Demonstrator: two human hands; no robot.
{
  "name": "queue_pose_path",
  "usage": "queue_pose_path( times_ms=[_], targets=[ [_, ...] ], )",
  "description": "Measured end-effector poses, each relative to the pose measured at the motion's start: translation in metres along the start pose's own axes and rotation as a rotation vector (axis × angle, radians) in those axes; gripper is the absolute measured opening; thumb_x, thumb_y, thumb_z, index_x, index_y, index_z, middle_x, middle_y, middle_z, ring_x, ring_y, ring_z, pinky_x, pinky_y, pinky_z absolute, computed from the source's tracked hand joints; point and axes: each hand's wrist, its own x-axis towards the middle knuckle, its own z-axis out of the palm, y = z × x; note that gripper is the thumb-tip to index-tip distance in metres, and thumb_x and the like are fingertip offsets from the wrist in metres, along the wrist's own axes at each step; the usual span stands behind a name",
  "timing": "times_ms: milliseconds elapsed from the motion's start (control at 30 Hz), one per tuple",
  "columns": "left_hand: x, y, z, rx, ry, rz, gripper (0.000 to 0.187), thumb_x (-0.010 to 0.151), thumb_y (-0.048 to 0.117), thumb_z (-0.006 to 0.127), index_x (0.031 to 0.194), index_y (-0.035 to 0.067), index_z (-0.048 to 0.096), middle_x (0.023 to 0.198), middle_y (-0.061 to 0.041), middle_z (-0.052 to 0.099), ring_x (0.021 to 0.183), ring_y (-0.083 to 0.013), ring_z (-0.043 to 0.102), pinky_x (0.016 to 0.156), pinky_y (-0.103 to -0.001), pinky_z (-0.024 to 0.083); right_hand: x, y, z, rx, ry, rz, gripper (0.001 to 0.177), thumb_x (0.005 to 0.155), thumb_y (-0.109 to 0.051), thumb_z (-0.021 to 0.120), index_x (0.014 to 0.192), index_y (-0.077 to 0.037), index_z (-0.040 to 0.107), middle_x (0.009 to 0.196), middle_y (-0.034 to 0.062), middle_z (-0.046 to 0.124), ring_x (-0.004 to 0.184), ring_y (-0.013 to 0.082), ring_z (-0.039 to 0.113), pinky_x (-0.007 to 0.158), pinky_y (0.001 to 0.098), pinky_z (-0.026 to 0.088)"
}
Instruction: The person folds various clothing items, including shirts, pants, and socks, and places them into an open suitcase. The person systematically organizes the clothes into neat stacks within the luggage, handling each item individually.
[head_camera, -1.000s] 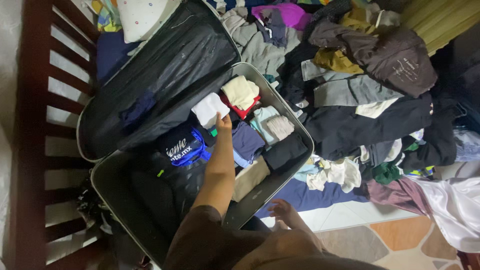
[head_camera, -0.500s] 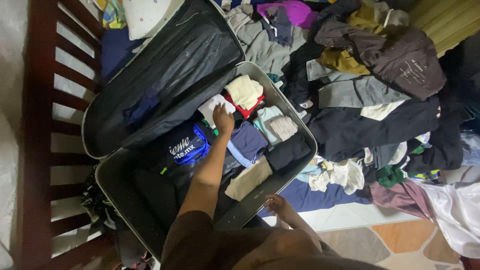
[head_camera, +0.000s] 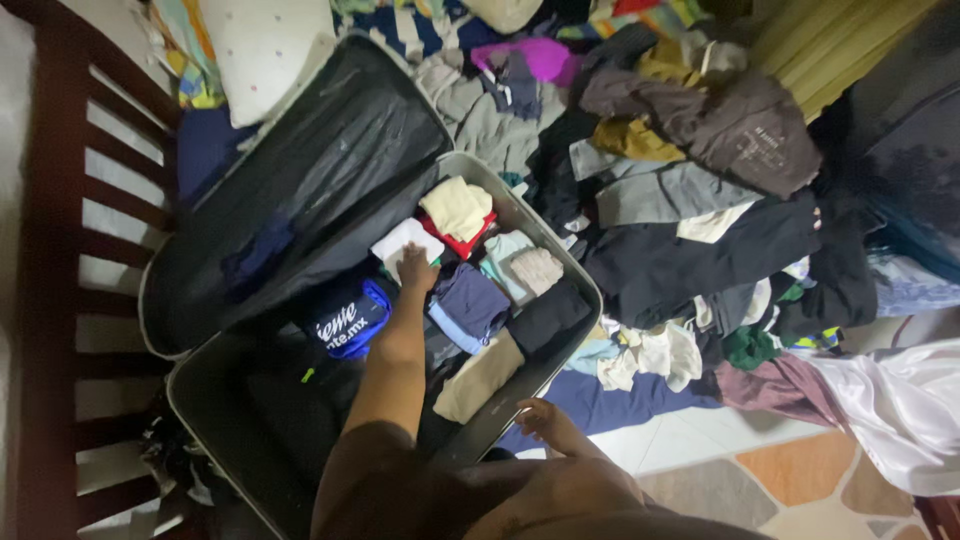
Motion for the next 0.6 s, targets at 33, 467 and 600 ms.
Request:
queue_pose_path(
  times_ms=[33, 467, 600],
  targets=[
    [-0.005, 0.000, 0.005, -0.029, 0.136, 0.014, 0.064, 0.087, 0.036, 0.075, 0.141, 0.006, 0.059, 0.161, -0.021, 0.041, 0.154, -0.0375, 0.034, 0.118, -0.055, 0.035, 0.000, -0.004, -0.003, -0.038, 0.013, -0.015, 0.037, 0.101, -0.017, 0.053, 0.137, -0.011, 0.057, 0.116, 0.0060, 0.076, 0.099, 0.0181, 0.073, 0.079, 0.0302, 0.058],
    [-0.197, 0.031, 0.113, -1.542, 0.130, -0.511, 0.013, 0.092, 0.018, 0.065, 0.102, 0.011, 0.068, 0.079, -0.005, 0.069, 0.060, -0.0180, 0.064, 0.049, -0.031, 0.044, 0.019, -0.032, -0.026, 0.107, -0.180, -0.190, 0.044, 0.093, -0.008, 0.060, 0.136, -0.011, 0.055, 0.118, 0.0057, 0.073, 0.100, 0.0199, 0.072, 0.078, 0.0347, 0.060],
    [-0.206, 0.080, 0.085, -1.574, -0.067, -0.396, 0.036, 0.097, 0.045, 0.065, 0.114, 0.014, 0.075, 0.084, -0.005, 0.075, 0.058, -0.0135, 0.062, 0.050, -0.026, 0.047, 0.017, -0.038, -0.033, -0.080, -0.124, -0.276, 0.037, 0.098, -0.005, 0.060, 0.135, -0.005, 0.059, 0.114, 0.0111, 0.072, 0.101, 0.0209, 0.071, 0.080, 0.0358, 0.061]
  ],
)
